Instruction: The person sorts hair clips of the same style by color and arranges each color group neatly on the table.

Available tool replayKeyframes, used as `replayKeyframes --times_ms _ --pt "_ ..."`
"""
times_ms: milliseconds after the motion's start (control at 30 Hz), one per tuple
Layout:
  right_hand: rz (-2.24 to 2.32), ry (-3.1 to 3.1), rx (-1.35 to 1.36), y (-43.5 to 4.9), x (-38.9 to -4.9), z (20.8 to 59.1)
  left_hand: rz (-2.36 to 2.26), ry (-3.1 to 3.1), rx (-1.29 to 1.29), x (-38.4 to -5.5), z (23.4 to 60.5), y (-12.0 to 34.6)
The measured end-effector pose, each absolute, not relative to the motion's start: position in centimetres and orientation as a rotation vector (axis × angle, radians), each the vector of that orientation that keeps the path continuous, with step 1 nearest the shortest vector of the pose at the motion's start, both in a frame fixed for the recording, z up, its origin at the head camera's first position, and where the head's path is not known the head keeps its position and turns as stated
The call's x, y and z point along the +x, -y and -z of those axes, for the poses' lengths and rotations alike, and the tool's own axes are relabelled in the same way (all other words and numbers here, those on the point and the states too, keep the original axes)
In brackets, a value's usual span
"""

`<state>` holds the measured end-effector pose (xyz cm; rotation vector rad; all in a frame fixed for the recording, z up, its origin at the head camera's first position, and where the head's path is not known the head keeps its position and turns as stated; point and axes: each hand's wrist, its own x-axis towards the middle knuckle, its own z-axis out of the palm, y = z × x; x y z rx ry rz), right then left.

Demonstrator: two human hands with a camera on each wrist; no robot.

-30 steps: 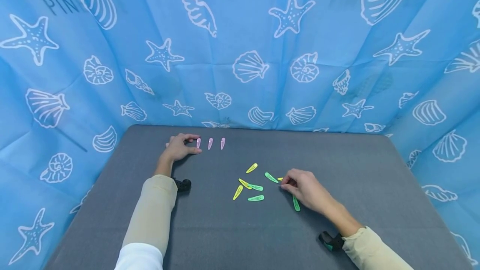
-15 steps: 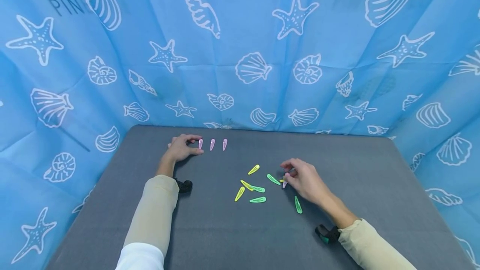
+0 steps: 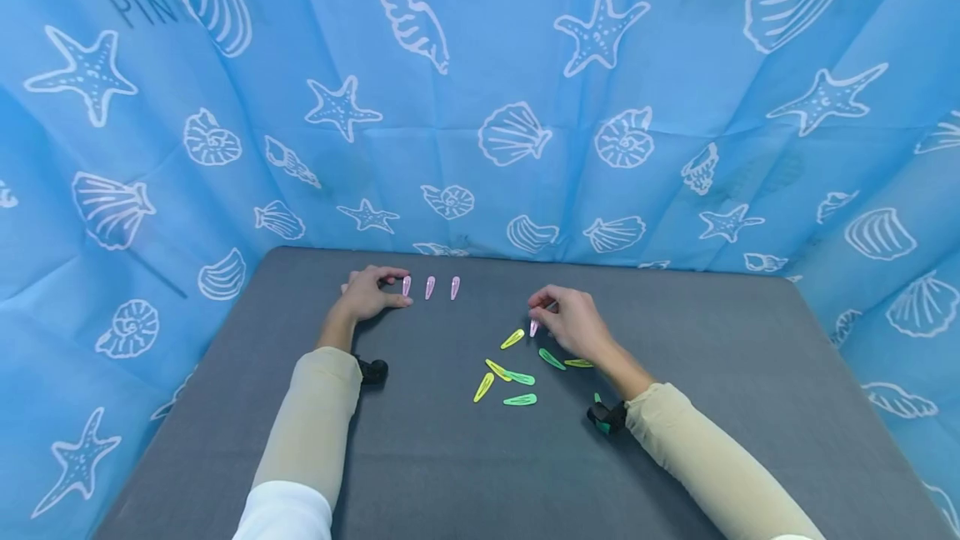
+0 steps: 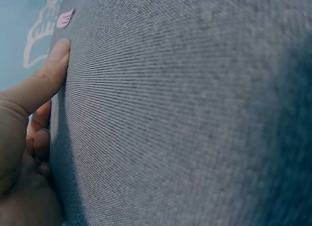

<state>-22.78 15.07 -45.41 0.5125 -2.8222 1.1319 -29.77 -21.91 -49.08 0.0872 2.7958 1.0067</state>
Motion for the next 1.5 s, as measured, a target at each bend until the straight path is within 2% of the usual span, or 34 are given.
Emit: replayKeyframes --times_ms 667,900,1500 --pt "-1.3 2.804 0.172 -8.7 -29.6 48.5 -1.009 -2.804 0.079 -30.0 49.2 21.6" --pt "-1.271 2.835 0.123 -7.8 -30.7 48.6 -1.0 -2.801 0.065 -30.1 49.2 21.7" --pt "-1.22 2.911 0.215 -6.2 -31.5 48.6 -0.985 -2.807 0.055 -30.0 49.2 22.0"
